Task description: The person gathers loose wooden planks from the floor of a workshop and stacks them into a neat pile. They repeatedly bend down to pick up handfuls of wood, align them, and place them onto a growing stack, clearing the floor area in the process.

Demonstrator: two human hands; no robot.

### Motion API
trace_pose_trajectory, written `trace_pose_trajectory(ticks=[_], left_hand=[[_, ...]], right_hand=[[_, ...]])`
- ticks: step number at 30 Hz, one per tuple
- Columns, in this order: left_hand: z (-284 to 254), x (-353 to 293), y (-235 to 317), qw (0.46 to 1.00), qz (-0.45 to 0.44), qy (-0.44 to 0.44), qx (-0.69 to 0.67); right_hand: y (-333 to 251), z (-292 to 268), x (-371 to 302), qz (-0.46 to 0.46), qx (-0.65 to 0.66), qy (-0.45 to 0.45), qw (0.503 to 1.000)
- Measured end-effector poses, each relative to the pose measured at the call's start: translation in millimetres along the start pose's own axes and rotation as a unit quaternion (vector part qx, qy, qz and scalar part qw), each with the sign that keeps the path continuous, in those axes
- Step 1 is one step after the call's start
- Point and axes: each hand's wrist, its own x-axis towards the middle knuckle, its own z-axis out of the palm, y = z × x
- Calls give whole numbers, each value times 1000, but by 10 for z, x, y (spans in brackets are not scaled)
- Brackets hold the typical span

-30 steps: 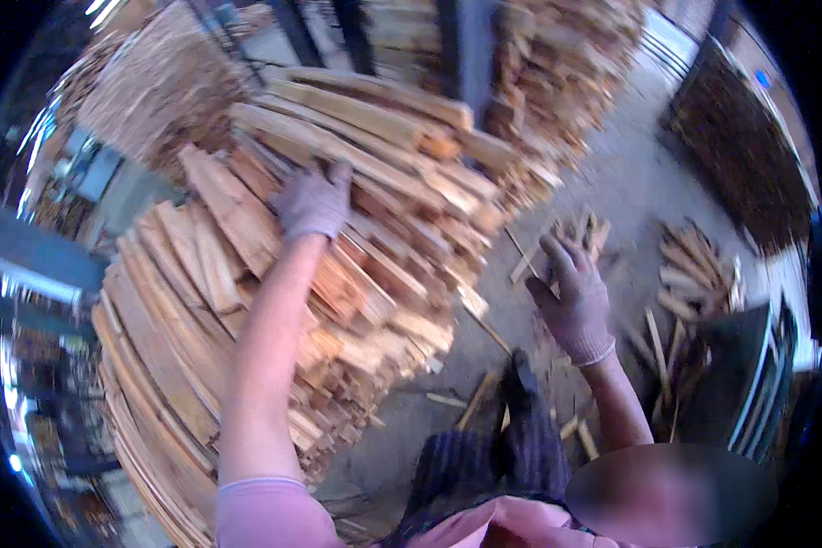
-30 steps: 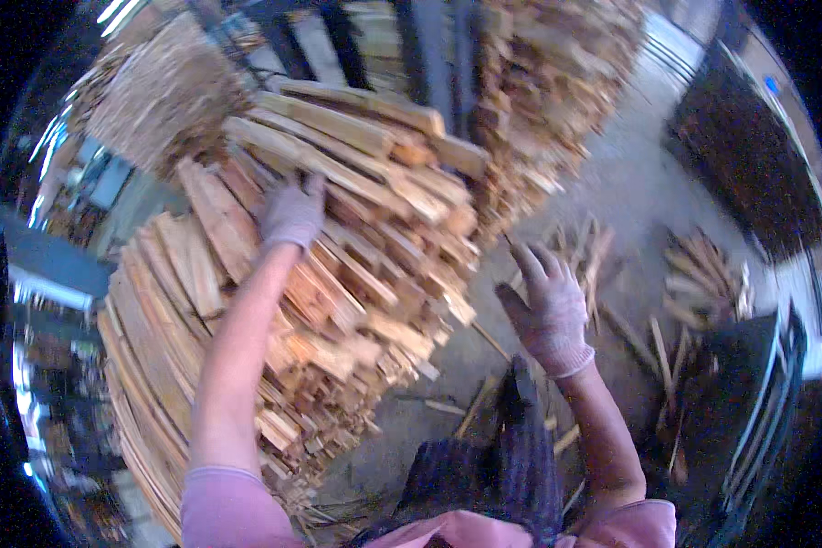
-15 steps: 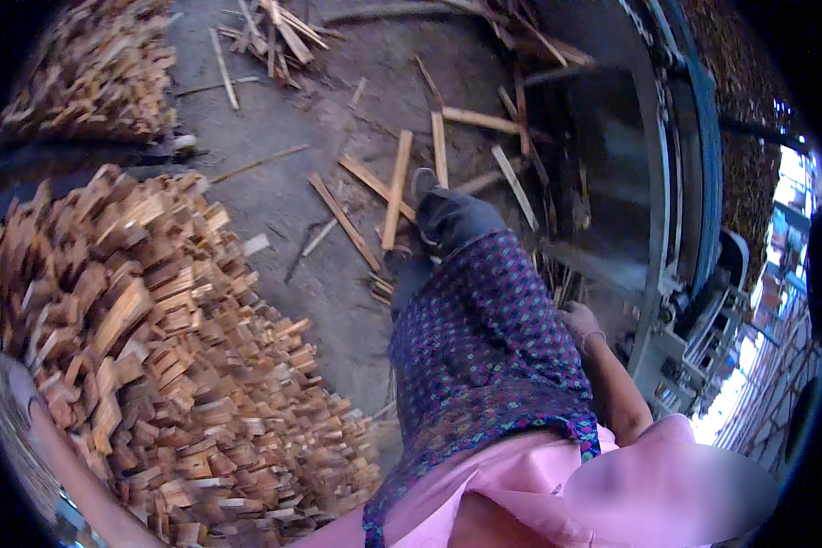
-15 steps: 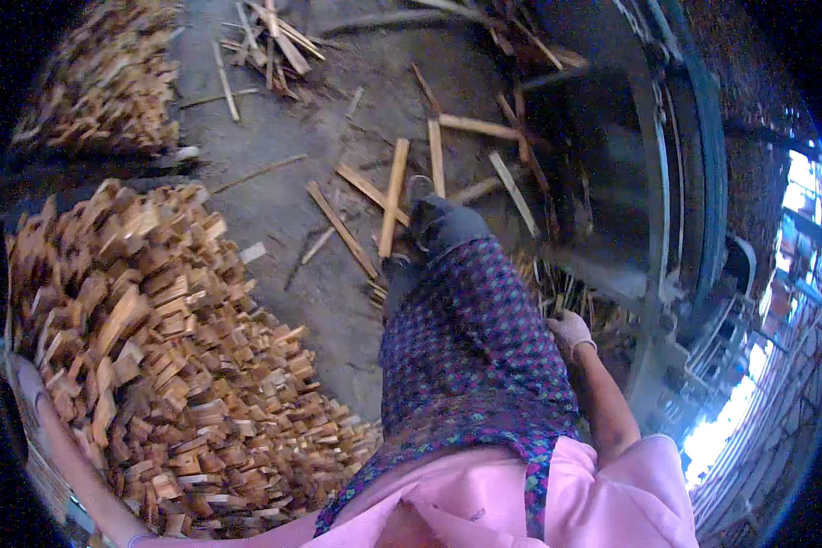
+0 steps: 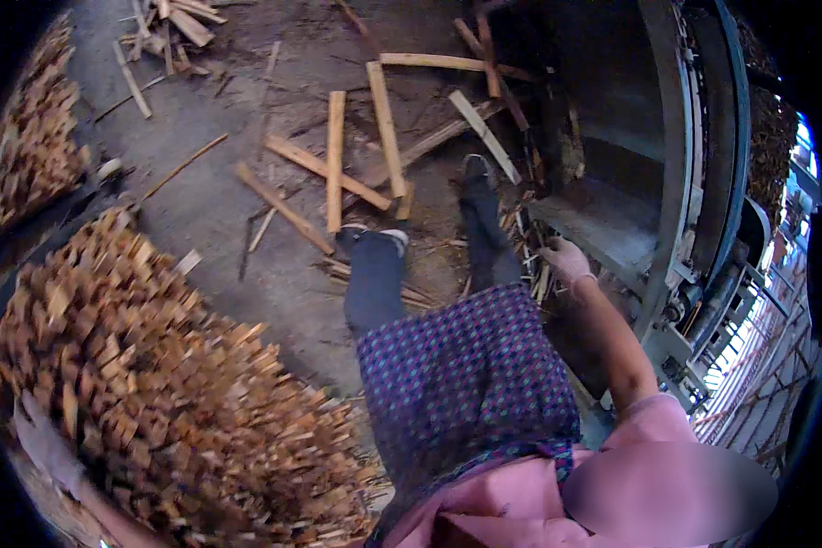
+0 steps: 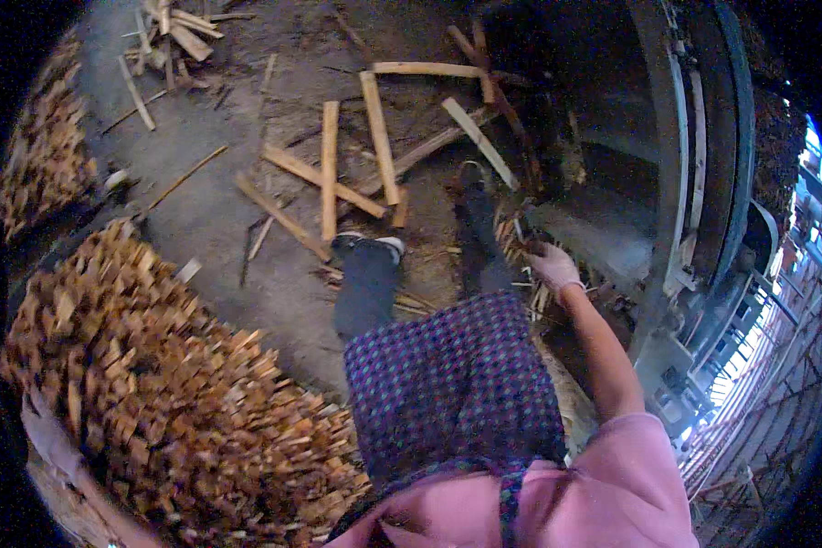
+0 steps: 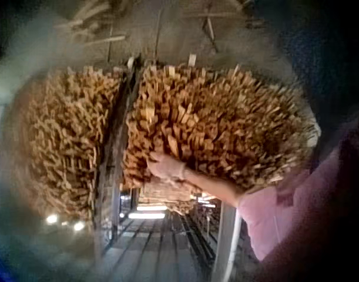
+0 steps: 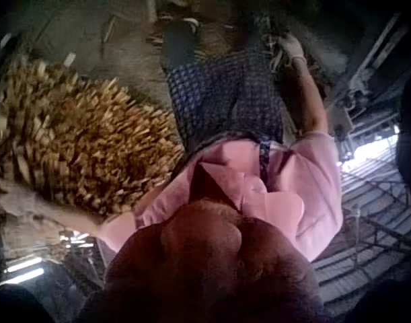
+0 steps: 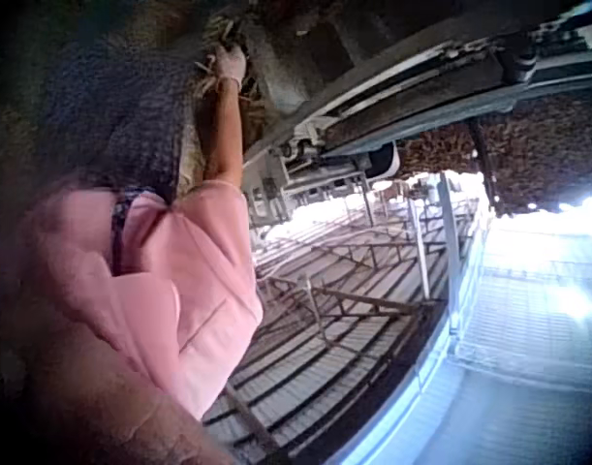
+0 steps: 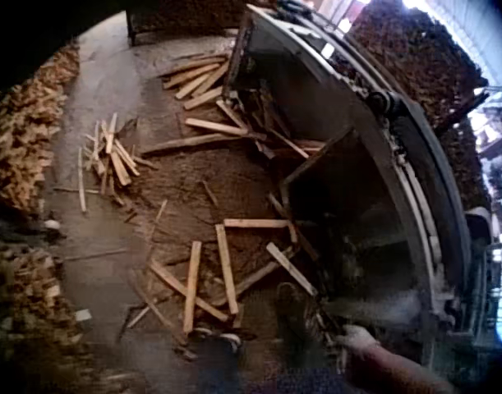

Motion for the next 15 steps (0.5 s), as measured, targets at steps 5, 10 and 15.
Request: trace_pose_trajectory(ticks=[5, 10, 15], left_hand=[[1218, -1979, 3408, 905, 171, -252, -298], [3571, -3251, 5505, 853, 176, -389, -301], [5053, -3378, 6867, 894, 55, -361, -261]], right_hand=[[415, 269, 1771, -81, -100, 6, 992], [711, 572, 3636, -60, -149, 25, 987], [368, 730, 5023, -83, -194, 95, 973]])
